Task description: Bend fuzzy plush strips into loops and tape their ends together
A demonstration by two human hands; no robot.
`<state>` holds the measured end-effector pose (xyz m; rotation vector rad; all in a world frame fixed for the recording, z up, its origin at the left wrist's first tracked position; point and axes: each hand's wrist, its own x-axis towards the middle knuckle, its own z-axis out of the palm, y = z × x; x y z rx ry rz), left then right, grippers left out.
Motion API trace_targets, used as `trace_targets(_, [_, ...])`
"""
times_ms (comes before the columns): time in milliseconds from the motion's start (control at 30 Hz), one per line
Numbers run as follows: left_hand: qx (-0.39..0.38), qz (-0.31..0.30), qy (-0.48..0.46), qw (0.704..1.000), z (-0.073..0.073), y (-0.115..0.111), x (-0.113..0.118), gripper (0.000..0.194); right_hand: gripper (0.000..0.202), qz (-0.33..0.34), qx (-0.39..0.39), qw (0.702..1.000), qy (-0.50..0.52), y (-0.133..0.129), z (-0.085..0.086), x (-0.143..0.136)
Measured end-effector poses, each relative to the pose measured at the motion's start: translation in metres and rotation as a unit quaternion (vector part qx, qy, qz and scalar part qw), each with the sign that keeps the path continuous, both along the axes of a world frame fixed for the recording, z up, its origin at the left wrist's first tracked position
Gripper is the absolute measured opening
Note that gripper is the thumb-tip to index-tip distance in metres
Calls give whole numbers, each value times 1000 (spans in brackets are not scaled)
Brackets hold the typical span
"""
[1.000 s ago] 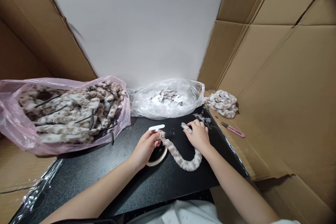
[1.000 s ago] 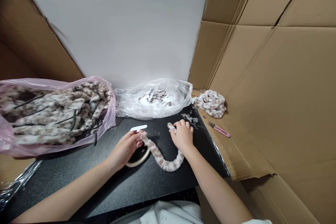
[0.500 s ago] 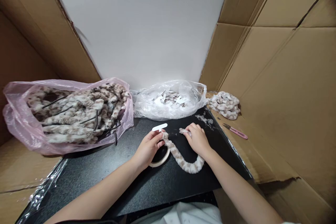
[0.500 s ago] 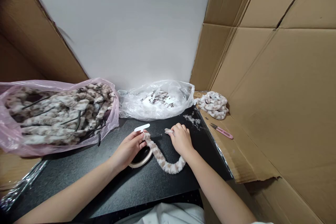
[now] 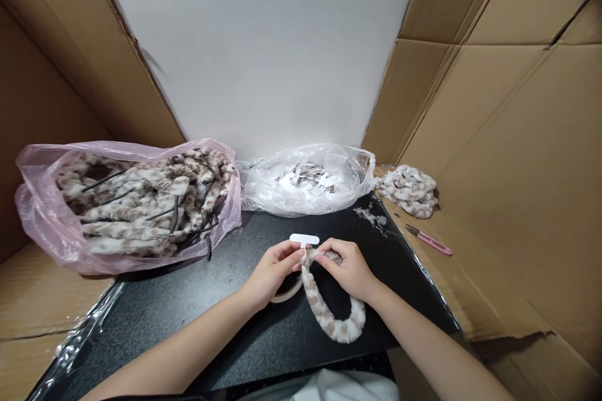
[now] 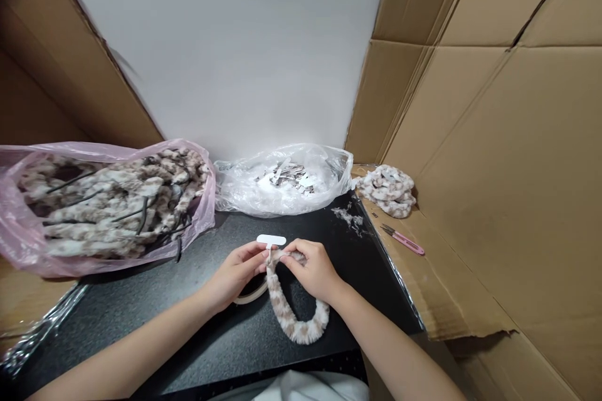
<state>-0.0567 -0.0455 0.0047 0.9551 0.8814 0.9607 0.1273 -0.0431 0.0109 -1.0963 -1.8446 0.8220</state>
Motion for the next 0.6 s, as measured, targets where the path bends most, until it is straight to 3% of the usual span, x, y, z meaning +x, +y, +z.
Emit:
trace_targets(167, [43, 7, 54, 998, 2, 0, 1, 26, 10, 6, -5, 1000, 5, -2, -2, -2])
trace_targets(433, [-16, 35, 31, 999, 4, -2, 3, 31, 10, -64, 15, 998, 23, -6, -10, -10])
trace_targets(600, [-19, 43, 23, 999, 0, -2, 4, 33, 12, -50, -20, 998, 27, -6, -8, -10])
